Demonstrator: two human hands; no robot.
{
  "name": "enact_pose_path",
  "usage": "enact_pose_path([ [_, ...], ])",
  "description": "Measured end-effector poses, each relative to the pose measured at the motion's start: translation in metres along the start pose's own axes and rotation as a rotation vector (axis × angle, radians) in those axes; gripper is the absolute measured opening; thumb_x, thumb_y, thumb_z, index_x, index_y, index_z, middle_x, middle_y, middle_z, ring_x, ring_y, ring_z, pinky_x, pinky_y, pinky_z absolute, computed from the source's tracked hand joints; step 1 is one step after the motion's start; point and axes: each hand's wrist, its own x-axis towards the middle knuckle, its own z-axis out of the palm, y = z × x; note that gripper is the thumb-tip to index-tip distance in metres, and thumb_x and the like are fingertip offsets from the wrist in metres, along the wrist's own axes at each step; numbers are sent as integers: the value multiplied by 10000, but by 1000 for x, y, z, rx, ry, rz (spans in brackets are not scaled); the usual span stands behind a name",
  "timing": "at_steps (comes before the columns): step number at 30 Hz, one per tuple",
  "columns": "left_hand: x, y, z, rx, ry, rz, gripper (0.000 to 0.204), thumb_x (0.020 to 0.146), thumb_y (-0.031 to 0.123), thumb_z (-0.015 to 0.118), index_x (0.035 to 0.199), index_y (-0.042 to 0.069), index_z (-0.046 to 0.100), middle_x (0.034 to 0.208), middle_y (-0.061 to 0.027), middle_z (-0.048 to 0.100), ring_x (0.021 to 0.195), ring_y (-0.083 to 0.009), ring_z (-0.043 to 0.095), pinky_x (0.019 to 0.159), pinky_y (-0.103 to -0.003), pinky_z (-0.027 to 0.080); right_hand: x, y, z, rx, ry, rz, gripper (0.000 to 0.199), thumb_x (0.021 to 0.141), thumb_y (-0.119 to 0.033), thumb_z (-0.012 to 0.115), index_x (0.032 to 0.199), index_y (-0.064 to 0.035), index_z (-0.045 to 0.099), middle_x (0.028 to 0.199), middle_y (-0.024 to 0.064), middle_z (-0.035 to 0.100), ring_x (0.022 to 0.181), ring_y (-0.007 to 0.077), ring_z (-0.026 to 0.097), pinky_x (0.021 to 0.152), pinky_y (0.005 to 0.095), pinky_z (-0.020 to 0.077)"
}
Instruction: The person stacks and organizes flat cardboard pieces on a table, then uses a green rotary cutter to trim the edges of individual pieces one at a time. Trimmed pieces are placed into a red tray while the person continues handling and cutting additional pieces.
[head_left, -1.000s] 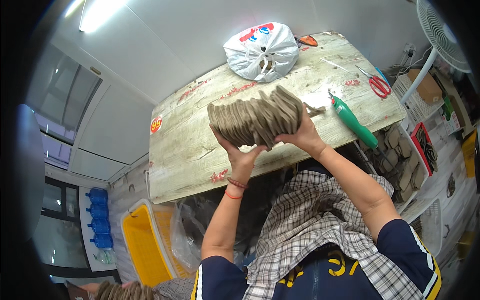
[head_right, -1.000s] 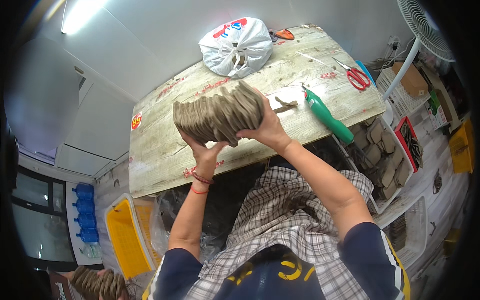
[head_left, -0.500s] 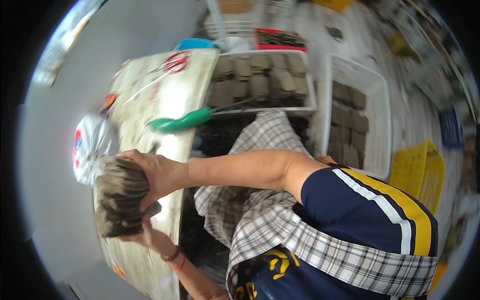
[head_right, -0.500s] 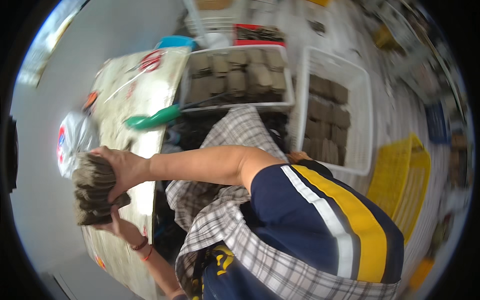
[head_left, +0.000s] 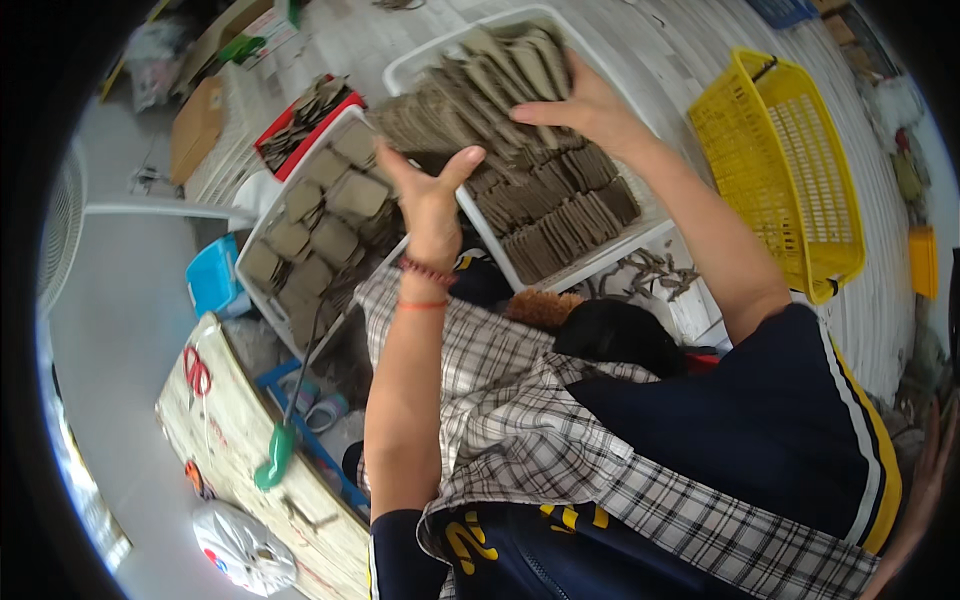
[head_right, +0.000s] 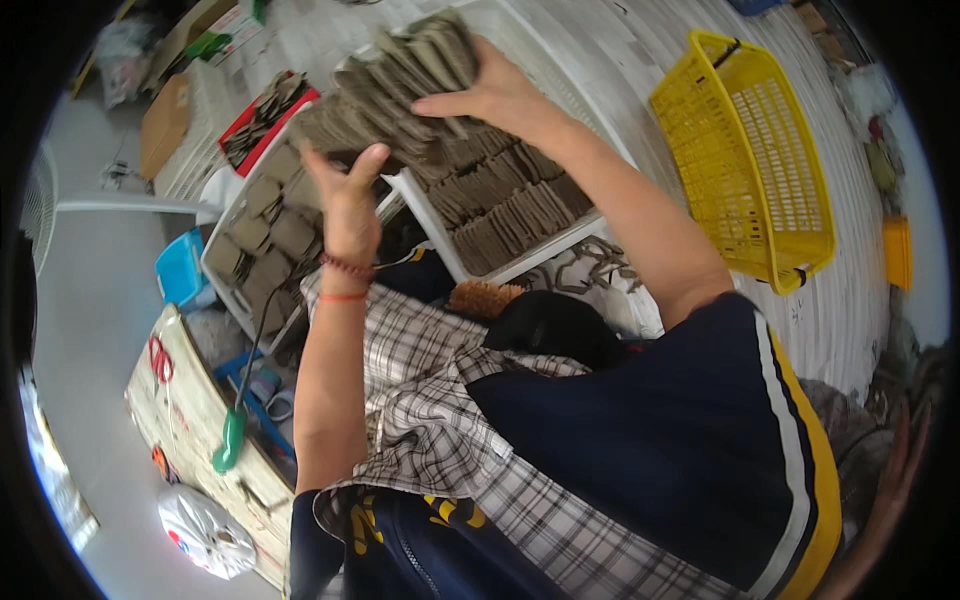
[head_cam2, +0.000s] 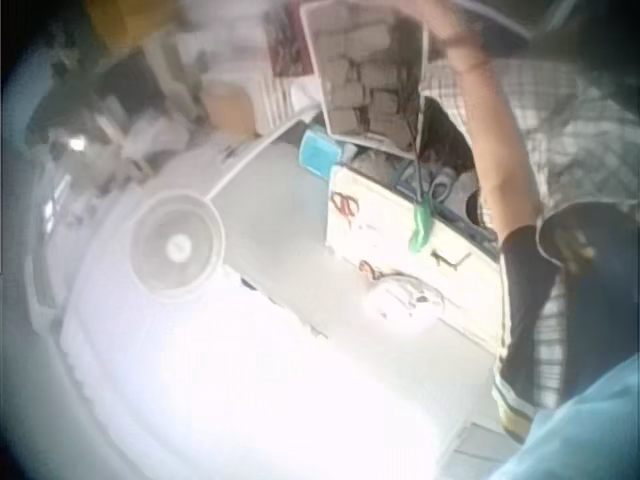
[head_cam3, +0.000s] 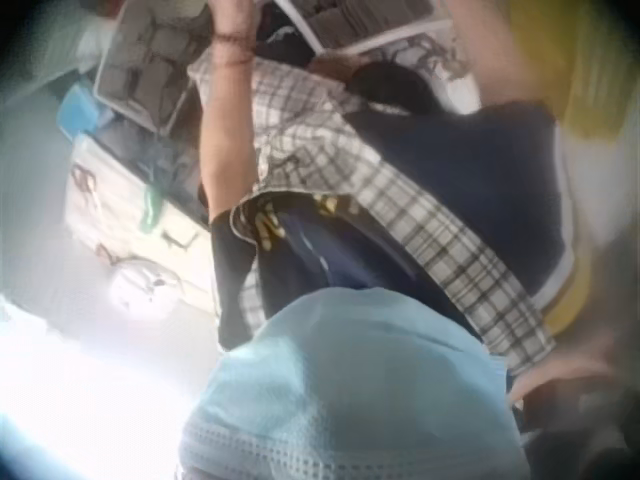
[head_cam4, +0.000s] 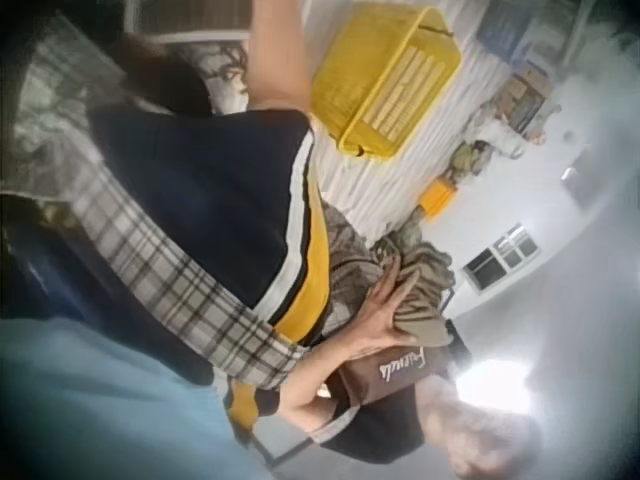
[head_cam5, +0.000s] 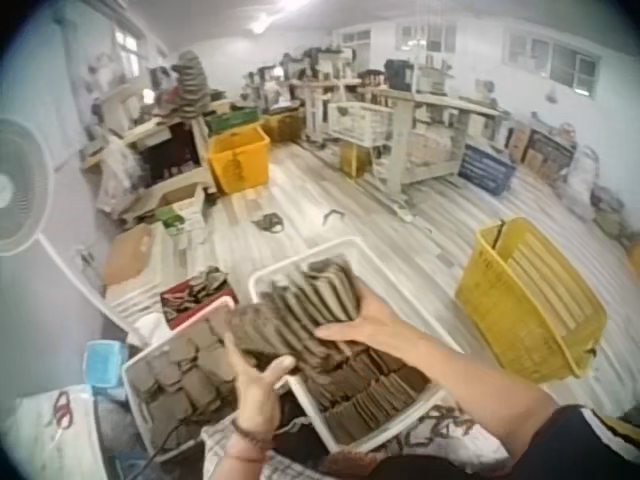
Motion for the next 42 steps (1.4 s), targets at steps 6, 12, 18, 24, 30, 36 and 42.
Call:
enact_pose_path([
  [6,5,-127,44,-308,-48,-596,1161,713,190,836,1511,60,2,1488,-199,252,1370,-341,280,1142,-420,236,-41,116,-63,-47,110,464,1060,591,-401,887,1365,91,357,1282,241,531,1198,322,526,1039,381,396],
  [12,5,-206,19,-65,109,-868,1217,689,205,856,1523,101,-25,1537,-193,179,1423,-338,188,1153,-511,139,-56,222,-36,73,62,676,1110,621,-382,878,1402,118,269,1344,270,462,1258,336,466,1083,376,349],
  [18,-7,-272,-12,96,332,-1174,1165,733,255,828,1531,156,-15,1575,-149,97,1433,-345,163,1149,-530,174,-68,307,-6,-217,-35,859,1197,585,-532,850,1408,115,270,1413,305,367,1323,389,385,1103,425,320],
  [24,-10,-312,-24,428,572,-1527,924,867,351,685,1515,64,91,1504,-194,308,1341,-356,379,1088,-462,355,-87,329,20,-748,-301,1154,1318,544,-734,766,1475,20,216,1412,216,442,1282,351,466,1048,452,388],
  [30,-9,-299,-26,186,517,-1526,642,887,305,661,1358,-66,431,1483,-222,350,1337,-341,389,1059,-442,365,-104,321,22,-945,-148,998,1273,602,-681,762,1482,30,180,1398,204,451,1291,326,446,1066,423,356],
  [36,0,-211,-29,468,-163,-1281,528,869,269,664,1280,-39,539,1299,-182,565,1170,-285,552,954,-368,432,-126,319,36,-949,-46,831,1138,772,-646,650,1495,33,94,1539,244,162,1416,368,211,1130,460,229],
  [42,-32,-38,-68,302,-325,-771,445,937,202,597,1314,-20,514,1276,-100,574,1136,-170,552,969,-290,421,-129,248,58,-994,-367,965,958,902,-595,501,1493,40,94,1548,256,96,1427,374,167,1122,471,232],
])
